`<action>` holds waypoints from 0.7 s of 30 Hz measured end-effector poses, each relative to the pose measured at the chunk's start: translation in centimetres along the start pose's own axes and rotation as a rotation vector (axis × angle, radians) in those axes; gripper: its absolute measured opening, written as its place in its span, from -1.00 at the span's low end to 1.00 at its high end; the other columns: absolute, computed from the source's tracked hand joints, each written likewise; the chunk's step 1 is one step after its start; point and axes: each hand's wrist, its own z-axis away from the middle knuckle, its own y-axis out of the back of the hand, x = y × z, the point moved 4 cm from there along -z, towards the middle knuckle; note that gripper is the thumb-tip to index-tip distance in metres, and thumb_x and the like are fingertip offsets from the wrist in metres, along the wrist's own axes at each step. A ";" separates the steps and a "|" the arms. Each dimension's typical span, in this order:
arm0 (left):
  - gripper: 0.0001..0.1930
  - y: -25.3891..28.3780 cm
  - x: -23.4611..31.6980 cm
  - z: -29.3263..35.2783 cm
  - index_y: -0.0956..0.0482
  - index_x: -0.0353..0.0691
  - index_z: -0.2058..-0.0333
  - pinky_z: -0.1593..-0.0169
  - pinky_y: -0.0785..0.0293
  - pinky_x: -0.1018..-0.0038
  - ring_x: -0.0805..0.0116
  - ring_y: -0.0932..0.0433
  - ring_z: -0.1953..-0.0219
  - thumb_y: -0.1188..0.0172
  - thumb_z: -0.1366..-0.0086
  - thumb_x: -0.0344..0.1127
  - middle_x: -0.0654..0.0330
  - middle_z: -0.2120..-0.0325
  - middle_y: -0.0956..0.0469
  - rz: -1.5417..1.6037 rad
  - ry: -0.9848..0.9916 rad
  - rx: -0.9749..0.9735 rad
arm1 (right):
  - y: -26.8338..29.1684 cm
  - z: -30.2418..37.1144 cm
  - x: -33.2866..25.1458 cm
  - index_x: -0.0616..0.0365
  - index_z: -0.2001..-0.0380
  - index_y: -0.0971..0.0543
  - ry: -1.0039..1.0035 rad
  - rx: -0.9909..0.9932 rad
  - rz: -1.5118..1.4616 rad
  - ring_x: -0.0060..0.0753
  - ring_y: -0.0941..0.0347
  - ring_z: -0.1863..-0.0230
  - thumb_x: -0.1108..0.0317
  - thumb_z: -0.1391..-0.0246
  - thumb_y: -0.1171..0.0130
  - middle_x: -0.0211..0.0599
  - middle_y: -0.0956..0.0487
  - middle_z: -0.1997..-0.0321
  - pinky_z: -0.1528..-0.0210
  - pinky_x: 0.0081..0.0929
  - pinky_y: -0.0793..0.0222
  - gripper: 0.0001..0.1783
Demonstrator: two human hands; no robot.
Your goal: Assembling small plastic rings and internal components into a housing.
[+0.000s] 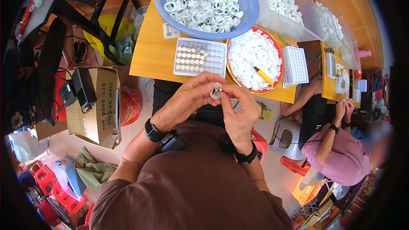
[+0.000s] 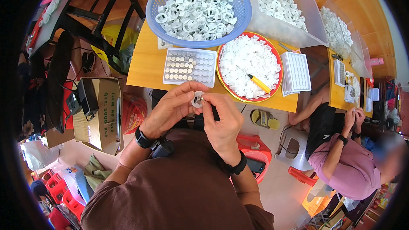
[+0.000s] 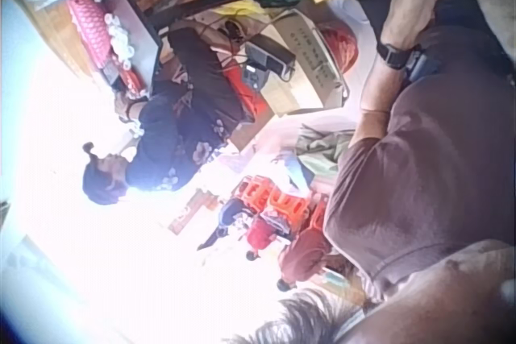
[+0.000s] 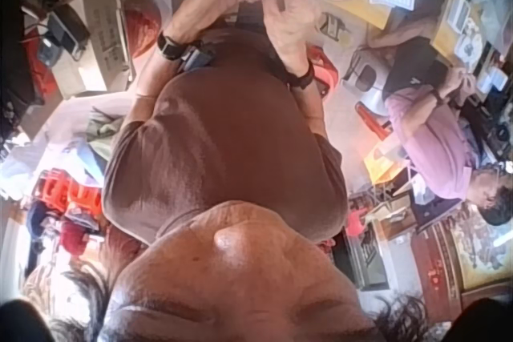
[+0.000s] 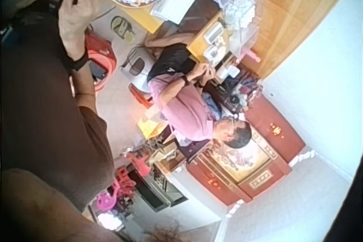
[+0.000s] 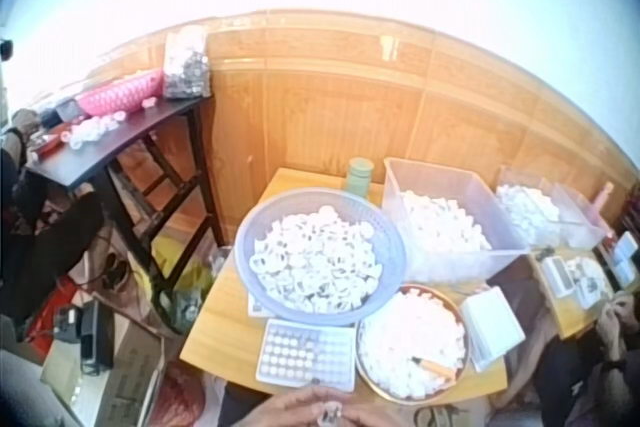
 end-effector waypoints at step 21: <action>-0.77 1.4 -0.4 0.2 -0.51 -0.32 0.16 0.22 -0.52 0.59 0.48 -0.53 0.26 -0.11 -0.22 -0.37 0.16 0.26 -0.54 -0.156 -0.062 0.212 | -0.3 -0.5 -0.5 0.21 0.49 -0.51 0.246 -0.150 0.290 -0.42 -0.47 0.50 0.64 0.22 -0.20 -0.32 -0.52 0.54 0.45 -0.55 -0.34 -0.84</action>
